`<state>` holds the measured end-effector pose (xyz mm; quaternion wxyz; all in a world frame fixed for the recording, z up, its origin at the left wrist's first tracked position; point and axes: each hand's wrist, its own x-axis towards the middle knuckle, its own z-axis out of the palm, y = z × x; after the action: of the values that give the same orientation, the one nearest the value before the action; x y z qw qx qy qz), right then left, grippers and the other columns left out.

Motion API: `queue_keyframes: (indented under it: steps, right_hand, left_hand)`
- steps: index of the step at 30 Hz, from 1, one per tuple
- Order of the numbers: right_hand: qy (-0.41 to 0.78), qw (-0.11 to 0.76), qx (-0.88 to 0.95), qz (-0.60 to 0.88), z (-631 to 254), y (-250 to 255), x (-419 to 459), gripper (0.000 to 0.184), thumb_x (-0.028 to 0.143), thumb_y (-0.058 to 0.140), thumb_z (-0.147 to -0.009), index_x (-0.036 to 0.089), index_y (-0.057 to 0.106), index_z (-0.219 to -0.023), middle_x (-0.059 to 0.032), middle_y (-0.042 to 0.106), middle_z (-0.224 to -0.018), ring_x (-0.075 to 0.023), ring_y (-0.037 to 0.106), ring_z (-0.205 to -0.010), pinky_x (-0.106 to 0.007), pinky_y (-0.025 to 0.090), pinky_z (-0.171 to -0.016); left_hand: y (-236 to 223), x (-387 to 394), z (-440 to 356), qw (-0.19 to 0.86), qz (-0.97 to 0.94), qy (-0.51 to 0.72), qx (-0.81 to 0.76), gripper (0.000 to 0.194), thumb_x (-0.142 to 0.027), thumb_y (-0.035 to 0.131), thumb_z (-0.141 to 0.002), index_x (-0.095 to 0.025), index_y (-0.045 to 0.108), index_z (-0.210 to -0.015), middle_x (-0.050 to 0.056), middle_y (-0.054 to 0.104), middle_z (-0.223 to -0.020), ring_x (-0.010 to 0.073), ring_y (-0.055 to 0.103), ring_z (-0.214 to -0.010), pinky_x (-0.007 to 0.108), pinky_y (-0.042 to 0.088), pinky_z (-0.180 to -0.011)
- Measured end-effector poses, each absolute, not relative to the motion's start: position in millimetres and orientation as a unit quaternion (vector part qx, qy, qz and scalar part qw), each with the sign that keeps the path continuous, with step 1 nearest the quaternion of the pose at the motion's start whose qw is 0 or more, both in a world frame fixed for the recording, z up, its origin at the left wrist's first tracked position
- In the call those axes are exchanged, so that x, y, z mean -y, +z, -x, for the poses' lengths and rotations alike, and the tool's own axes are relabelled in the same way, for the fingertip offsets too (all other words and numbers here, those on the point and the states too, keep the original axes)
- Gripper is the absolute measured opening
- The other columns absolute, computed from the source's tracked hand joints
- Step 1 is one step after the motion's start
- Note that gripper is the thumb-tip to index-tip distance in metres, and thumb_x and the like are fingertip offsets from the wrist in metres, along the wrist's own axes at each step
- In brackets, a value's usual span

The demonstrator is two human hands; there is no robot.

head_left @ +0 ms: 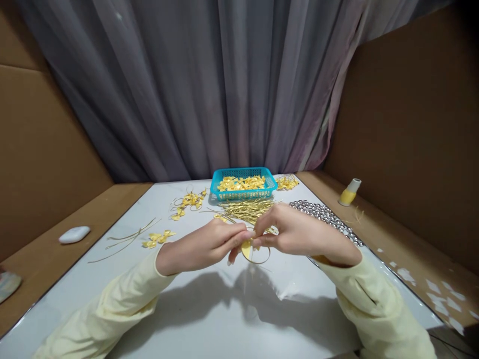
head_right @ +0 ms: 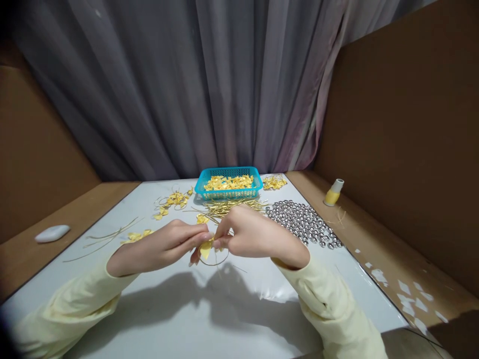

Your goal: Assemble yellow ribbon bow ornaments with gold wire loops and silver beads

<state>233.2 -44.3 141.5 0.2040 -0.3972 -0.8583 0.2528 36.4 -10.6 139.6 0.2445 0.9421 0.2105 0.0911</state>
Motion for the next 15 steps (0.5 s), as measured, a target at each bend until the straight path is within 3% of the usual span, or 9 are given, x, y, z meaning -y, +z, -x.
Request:
queue_keyframes:
  steps: [15]
  right_hand:
    - [0.247, 0.181, 0.855, 0.418, -228.6, 143.4, 49.9, 0.018, 0.012, 0.055, -0.072, 0.014, 0.073, -0.075, -0.0044, 0.066, -0.059, -0.0087, 0.048, -0.050, -0.023, 0.032, -0.049]
  left_hand:
    - [146.1, 12.5, -36.9, 0.250, -0.951, 0.054, -0.175, 0.027, -0.023, 0.038, -0.090, -0.015, 0.054, -0.070, -0.004, 0.054, -0.054, 0.0051, 0.046, -0.044, 0.016, 0.035, -0.048]
